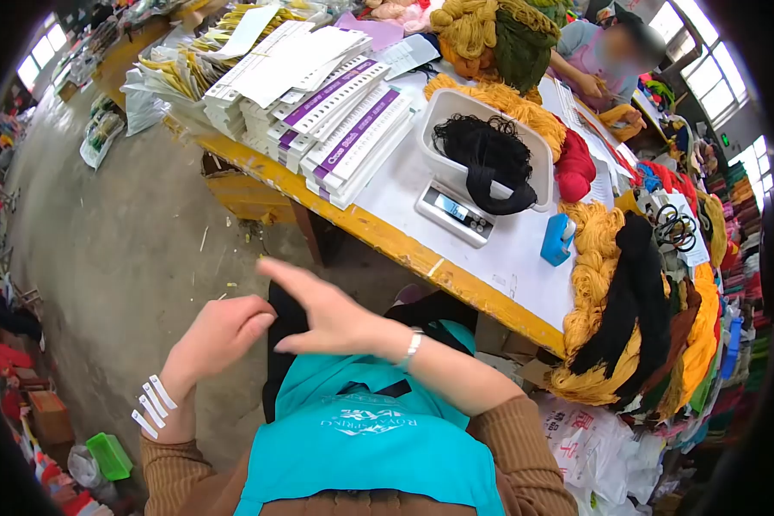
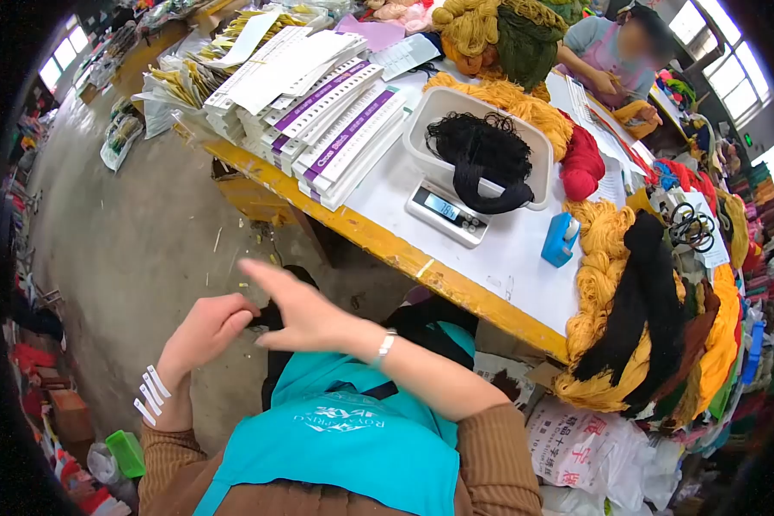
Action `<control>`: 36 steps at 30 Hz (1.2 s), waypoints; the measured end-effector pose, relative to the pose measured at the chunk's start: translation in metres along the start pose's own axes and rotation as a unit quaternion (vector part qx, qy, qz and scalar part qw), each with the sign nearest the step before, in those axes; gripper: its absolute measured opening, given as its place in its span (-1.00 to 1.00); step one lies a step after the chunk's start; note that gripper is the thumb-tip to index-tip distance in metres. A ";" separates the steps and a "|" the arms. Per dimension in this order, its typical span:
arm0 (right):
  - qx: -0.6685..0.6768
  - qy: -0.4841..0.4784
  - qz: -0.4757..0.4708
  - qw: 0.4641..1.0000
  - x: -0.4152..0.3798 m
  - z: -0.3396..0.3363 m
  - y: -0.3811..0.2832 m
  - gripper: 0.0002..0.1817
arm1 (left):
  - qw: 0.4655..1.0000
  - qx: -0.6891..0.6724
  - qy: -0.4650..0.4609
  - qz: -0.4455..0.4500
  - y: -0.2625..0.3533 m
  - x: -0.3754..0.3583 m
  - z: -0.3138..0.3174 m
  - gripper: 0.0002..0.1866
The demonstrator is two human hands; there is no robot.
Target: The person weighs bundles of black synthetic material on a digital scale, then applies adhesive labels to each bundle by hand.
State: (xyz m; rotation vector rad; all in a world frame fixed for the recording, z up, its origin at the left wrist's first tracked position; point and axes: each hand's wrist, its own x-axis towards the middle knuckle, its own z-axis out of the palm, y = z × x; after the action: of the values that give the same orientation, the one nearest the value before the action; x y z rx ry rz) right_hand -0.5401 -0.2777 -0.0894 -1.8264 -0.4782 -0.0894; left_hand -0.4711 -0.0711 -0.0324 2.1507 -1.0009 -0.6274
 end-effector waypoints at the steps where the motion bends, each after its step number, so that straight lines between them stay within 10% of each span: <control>1: 0.145 -0.035 0.023 0.989 0.008 0.016 -0.004 0.06 | 0.999 0.002 -0.005 0.033 0.006 -0.001 0.000 -0.81; 5: 0.263 0.020 0.018 0.964 0.011 0.060 0.013 -0.15 | 0.996 0.023 0.040 0.074 0.018 -0.007 -0.013 -0.84; 8: -0.034 -0.008 0.118 0.992 0.006 0.050 0.013 -0.82 | 0.991 0.053 0.119 -0.020 0.019 -0.013 -0.017 -0.81; 13: -0.027 0.051 0.094 0.994 -0.005 0.024 0.006 -0.85 | 0.995 0.044 0.088 0.031 -0.015 -0.007 0.011 -0.71; 18: -0.045 -0.033 0.123 0.991 -0.016 -0.011 0.006 -0.75 | 0.883 -0.338 -0.287 -0.155 -0.017 0.004 0.031 -0.78; 21: -0.146 0.097 0.019 0.984 -0.038 -0.042 0.015 -0.60 | 0.803 -0.514 -0.254 -0.164 -0.017 0.006 0.043 -0.83; 24: -0.498 0.309 0.015 0.810 -0.067 -0.100 0.022 -0.56 | 0.742 -0.648 -0.139 -0.103 -0.008 0.019 0.047 -0.67; 27: -0.577 0.357 0.020 0.734 -0.093 -0.159 0.020 -0.48 | 0.625 -0.771 -0.092 -0.078 -0.004 0.042 0.048 -0.51; 31: -0.447 0.353 0.027 0.821 -0.095 -0.156 0.005 -0.73 | 0.605 -0.790 -0.070 -0.064 0.005 0.064 0.039 -0.39; 36: 0.062 0.264 0.159 0.949 -0.063 -0.064 0.004 -0.82 | 0.636 -0.767 -0.044 -0.069 0.009 0.073 0.038 -0.37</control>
State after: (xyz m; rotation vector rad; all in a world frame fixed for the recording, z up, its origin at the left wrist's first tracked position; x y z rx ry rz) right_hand -0.5843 -0.3554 -0.0919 -1.6471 0.1849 -0.3096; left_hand -0.4576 -0.1477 -0.0607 0.6020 -0.0365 -1.0820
